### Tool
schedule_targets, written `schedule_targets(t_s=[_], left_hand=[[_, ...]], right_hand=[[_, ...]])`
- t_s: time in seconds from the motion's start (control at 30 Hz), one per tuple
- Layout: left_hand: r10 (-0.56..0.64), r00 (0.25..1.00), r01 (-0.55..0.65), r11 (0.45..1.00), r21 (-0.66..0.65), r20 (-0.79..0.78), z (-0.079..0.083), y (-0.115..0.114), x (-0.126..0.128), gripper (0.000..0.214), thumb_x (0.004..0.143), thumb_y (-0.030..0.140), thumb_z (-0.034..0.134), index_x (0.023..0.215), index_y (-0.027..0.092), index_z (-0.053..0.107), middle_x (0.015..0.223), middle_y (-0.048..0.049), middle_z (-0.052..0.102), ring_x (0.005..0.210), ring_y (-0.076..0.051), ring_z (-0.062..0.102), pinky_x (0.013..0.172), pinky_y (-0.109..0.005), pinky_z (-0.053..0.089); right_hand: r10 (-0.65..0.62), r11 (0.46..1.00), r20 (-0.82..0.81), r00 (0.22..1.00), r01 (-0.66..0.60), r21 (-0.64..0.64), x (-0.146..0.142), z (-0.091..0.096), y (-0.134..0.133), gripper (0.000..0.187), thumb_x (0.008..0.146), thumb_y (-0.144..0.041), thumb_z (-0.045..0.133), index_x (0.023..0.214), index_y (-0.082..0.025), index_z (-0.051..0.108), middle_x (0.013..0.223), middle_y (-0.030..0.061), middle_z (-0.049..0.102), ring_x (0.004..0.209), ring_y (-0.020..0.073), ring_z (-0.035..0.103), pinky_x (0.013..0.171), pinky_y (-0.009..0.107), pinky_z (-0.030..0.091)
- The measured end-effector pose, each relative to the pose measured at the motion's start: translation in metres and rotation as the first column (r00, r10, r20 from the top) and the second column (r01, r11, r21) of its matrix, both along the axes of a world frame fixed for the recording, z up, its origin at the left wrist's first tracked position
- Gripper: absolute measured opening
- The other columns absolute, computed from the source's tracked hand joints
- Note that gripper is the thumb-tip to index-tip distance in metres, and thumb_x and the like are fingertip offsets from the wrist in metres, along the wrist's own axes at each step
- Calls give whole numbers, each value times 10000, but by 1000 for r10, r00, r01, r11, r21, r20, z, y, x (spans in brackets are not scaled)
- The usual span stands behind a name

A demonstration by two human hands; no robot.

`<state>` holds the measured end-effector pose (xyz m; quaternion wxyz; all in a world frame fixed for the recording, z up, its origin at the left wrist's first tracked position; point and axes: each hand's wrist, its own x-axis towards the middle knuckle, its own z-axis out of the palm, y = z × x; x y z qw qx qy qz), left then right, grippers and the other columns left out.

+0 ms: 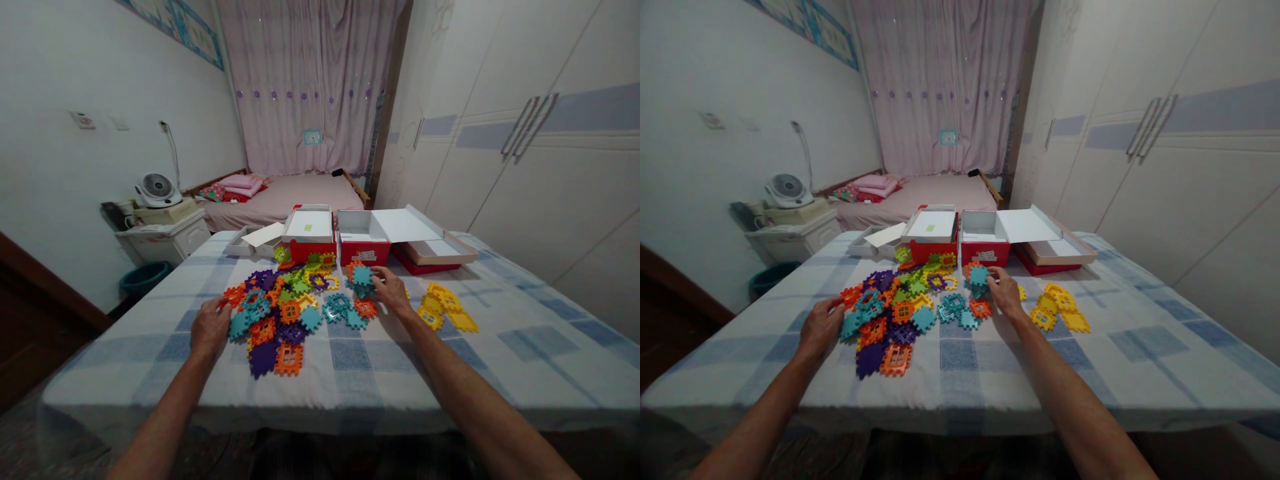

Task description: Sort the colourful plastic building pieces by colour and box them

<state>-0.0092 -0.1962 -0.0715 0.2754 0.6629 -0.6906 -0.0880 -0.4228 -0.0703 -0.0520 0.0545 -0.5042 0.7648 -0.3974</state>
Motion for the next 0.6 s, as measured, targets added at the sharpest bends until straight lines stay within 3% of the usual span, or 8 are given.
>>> schedule_targets(t_s=[0.1, 0.17, 0.27, 0.4, 0.5, 0.57, 0.6], left_hand=[[0, 996, -9, 996, 89, 91, 12, -10, 3, 451, 850, 367, 424, 1159, 141, 663, 1162, -150, 675, 1076, -299, 617, 916, -389, 472], [11, 992, -25, 994, 107, 127, 17, -18, 4, 468, 859, 395, 417, 1182, 153, 654, 1140, -145, 688, 1064, -311, 622, 892, -402, 479], [28, 991, -31, 999, 22, 130, 16, -26, 1, 474, 868, 387, 402, 1181, 134, 652, 1196, -159, 661, 1105, -310, 599, 916, -402, 468], [12, 992, -7, 999, -42, 126, 9, -33, 10, 479, 882, 359, 361, 1172, 102, 643, 1210, -165, 643, 1114, -268, 589, 962, -358, 452], [45, 958, -24, 997, -79, 284, 11, -41, 56, 498, 879, 399, 366, 1217, 126, 607, 1306, -153, 588, 1190, -287, 530, 1005, -414, 420], [246, 888, -235, 969, -76, 387, 13, -46, 107, 497, 872, 403, 357, 1187, 109, 603, 1303, -191, 578, 1179, -332, 518, 952, -505, 432], [351, 839, -368, 929, -43, 417, 14, -49, 136, 491, 869, 434, 350, 1112, 111, 629, 1224, -219, 613, 1123, -364, 539, 878, -554, 451]], right_hand=[[-97, 994, -181, 979, 88, -60, -1, 1, 5, 421, 840, -222, 464, 1238, -133, 571, 1200, 144, 623, 1036, 259, 610, 898, 404, 480], [-115, 990, -321, 940, 80, -118, 8, 4, 3, 427, 839, -205, 472, 1246, -121, 568, 1287, 159, 567, 1163, 285, 530, 969, 428, 430], [83, 992, -404, 911, -116, -56, 29, 8, -8, 358, 861, -203, 478, 1191, -150, 607, 1235, 128, 601, 1162, 261, 512, 993, 407, 402], [327, 943, -432, 841, -318, 95, 55, 4, -29, 343, 872, -222, 521, 1202, -171, 599, 1217, 106, 615, 1176, 246, 491, 997, 397, 384], [368, 928, -458, 809, -345, 138, 62, -4, -38, 335, 893, -240, 518, 1212, -169, 594, 1245, 107, 608, 1245, 264, 436, 1026, 431, 346], [344, 938, -462, 817, -326, 120, 62, -9, -40, 337, 900, -235, 511, 1220, -166, 591, 1266, 109, 600, 1282, 276, 403, 1044, 447, 322], [330, 942, -463, 823, -317, 109, 61, -11, -41, 339, 898, -227, 511, 1222, -164, 590, 1270, 108, 599, 1291, 281, 395, 1050, 450, 313]])
